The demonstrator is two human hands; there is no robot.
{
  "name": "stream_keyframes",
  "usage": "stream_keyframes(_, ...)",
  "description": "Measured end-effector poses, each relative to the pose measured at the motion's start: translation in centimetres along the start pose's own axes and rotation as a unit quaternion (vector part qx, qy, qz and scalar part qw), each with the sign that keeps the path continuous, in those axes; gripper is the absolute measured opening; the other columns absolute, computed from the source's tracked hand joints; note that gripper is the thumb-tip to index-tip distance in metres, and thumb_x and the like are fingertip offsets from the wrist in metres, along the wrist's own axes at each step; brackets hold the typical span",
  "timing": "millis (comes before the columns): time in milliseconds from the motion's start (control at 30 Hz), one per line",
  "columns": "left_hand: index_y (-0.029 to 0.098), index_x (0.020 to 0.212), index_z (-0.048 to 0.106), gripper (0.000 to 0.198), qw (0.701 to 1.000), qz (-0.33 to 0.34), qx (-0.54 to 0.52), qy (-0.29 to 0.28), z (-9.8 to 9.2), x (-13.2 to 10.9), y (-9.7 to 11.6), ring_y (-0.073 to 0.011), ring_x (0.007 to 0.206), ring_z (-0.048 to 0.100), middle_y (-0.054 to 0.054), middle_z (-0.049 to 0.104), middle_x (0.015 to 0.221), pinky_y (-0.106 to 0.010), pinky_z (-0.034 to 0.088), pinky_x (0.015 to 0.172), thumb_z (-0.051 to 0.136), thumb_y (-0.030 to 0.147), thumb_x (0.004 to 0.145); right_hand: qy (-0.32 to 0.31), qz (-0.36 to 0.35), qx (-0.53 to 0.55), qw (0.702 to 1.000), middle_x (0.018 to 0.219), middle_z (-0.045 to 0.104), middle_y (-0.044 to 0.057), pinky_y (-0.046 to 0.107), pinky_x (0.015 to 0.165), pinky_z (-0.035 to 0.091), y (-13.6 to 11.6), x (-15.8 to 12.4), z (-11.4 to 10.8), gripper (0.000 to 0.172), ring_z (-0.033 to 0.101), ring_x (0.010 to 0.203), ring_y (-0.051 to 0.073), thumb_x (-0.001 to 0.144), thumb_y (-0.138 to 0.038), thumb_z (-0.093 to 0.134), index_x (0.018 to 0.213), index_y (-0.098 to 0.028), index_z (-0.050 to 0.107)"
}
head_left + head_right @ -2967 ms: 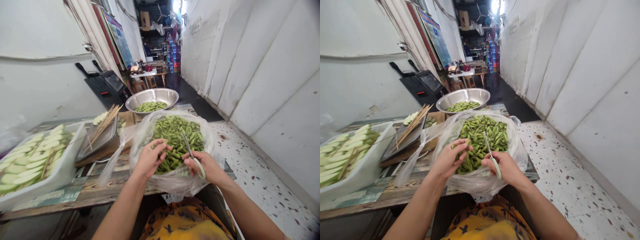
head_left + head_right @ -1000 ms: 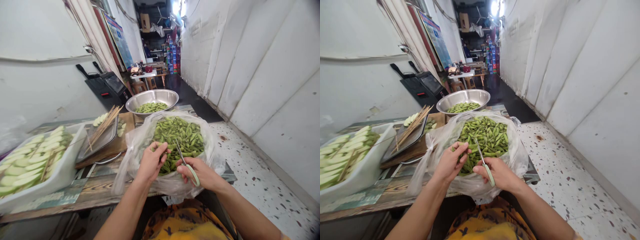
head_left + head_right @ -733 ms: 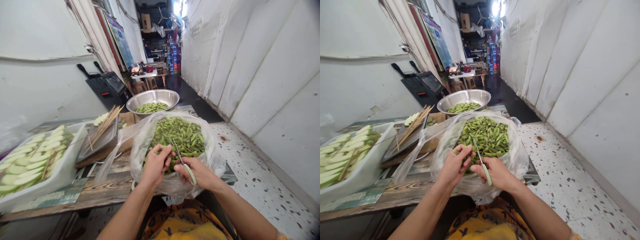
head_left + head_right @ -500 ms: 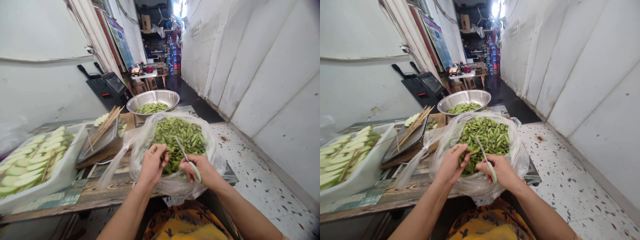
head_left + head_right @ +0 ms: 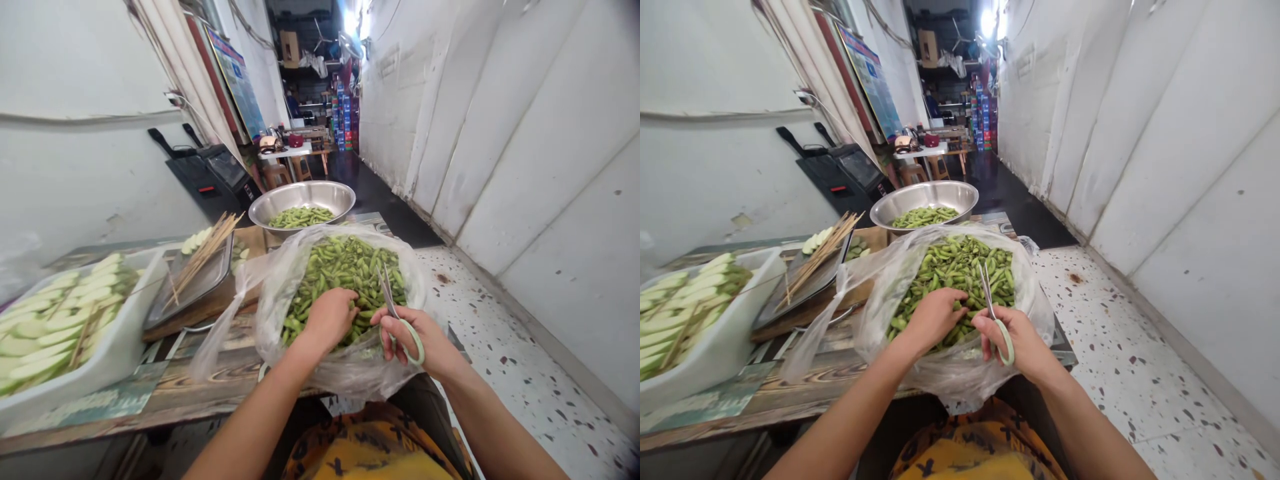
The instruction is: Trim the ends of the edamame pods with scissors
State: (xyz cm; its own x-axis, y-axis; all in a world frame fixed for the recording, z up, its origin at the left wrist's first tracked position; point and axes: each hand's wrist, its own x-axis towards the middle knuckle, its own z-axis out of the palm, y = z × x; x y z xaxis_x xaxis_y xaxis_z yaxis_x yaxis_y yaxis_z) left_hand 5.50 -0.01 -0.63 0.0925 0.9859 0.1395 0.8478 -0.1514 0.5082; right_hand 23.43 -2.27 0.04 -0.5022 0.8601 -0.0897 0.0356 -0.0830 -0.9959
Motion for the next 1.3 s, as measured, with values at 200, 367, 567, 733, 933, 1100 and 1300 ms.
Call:
stream_keyframes(200, 0.017, 0.079, 0.068, 0.02, 0.992, -0.038, -0.094, 0.076, -1.7, 0.2, -0.5, -0.0179, 0.074, 0.06, -0.002, 0.068, 0.076, -0.028, 0.043, 0.072, 0.063, 0.035, 0.073, -0.006, 0.008, -0.113, 0.994, 0.06, 0.055, -0.002, 0.021, 0.048, 0.039, 0.5, 0.1, -0.4, 0.039, 0.054, 0.052, 0.012, 0.083, -0.052, 0.054, 0.091, -0.015, 0.057)
stream_keyframes(367, 0.017, 0.083, 0.072, 0.024, 0.974, -0.063, -0.205, 0.077, -3.1, -0.6, -0.2, -0.02, 0.08, 0.063, -0.003, 0.072, 0.084, -0.029, 0.045, 0.077, 0.066, 0.036, 0.069, -0.016, -0.006, -0.243, 0.97, 0.06, 0.057, 0.0, 0.024, 0.052, 0.04, 0.2, 0.4, -0.1, 0.043, 0.055, 0.055, 0.015, 0.083, -0.056, 0.053, 0.093, -0.016, 0.061)
stream_keyframes(567, 0.018, 0.086, 0.073, 0.026, 0.973, -0.064, -0.213, 0.052, -3.4, -1.6, 0.4, -0.0208, 0.085, 0.064, -0.005, 0.073, 0.089, -0.031, 0.045, 0.082, 0.064, 0.038, 0.072, -0.003, -0.029, -0.302, 0.953, 0.06, 0.059, 0.002, 0.024, 0.053, 0.04, -0.8, 0.8, 0.3, 0.046, 0.055, 0.056, 0.015, 0.082, -0.059, 0.051, 0.09, -0.015, 0.064)
stream_keyframes(733, 0.017, 0.084, 0.073, 0.026, 0.97, -0.071, -0.228, 0.052, -3.9, -2.0, 0.6, -0.0205, 0.084, 0.065, -0.004, 0.073, 0.087, -0.031, 0.046, 0.082, 0.064, 0.038, 0.071, -0.024, -0.018, -0.283, 0.959, 0.056, 0.058, 0.0, 0.024, 0.052, 0.04, -0.8, 0.9, 0.3, 0.046, 0.056, 0.052, 0.015, 0.082, -0.058, 0.052, 0.092, -0.015, 0.064)
stream_keyframes(933, 0.017, 0.08, 0.073, 0.025, 0.97, -0.065, -0.232, 0.023, -4.5, -2.3, 0.8, -0.0189, 0.083, 0.064, -0.003, 0.073, 0.084, -0.028, 0.045, 0.079, 0.062, 0.037, 0.072, -0.05, -0.001, -0.206, 0.977, 0.05, 0.053, -0.002, 0.022, 0.05, 0.039, -1.1, 1.0, 0.7, 0.037, 0.052, 0.046, 0.012, 0.081, -0.052, 0.057, 0.08, -0.015, 0.062)
stream_keyframes(1100, 0.016, 0.078, 0.073, 0.026, 0.968, -0.084, -0.238, -0.002, -5.0, -2.6, 0.9, -0.0172, 0.077, 0.062, -0.001, 0.071, 0.079, -0.026, 0.044, 0.073, 0.061, 0.039, 0.072, -0.082, 0.016, -0.132, 0.988, 0.053, 0.054, -0.002, 0.021, 0.049, 0.039, -1.2, 0.9, 0.9, 0.036, 0.052, 0.048, 0.012, 0.08, -0.049, 0.058, 0.084, -0.014, 0.061)
stream_keyframes(1300, 0.016, 0.072, 0.072, 0.028, 0.97, -0.077, -0.229, -0.025, -5.4, -2.9, 1.3, -0.0132, 0.059, 0.054, 0.001, 0.061, 0.058, -0.022, 0.039, 0.054, 0.059, 0.04, 0.072, -0.103, 0.022, -0.089, 0.99, 0.055, 0.056, -0.001, 0.019, 0.042, 0.036, -1.0, 1.0, 0.9, 0.036, 0.049, 0.044, 0.009, 0.082, -0.049, 0.057, 0.082, -0.013, 0.059)
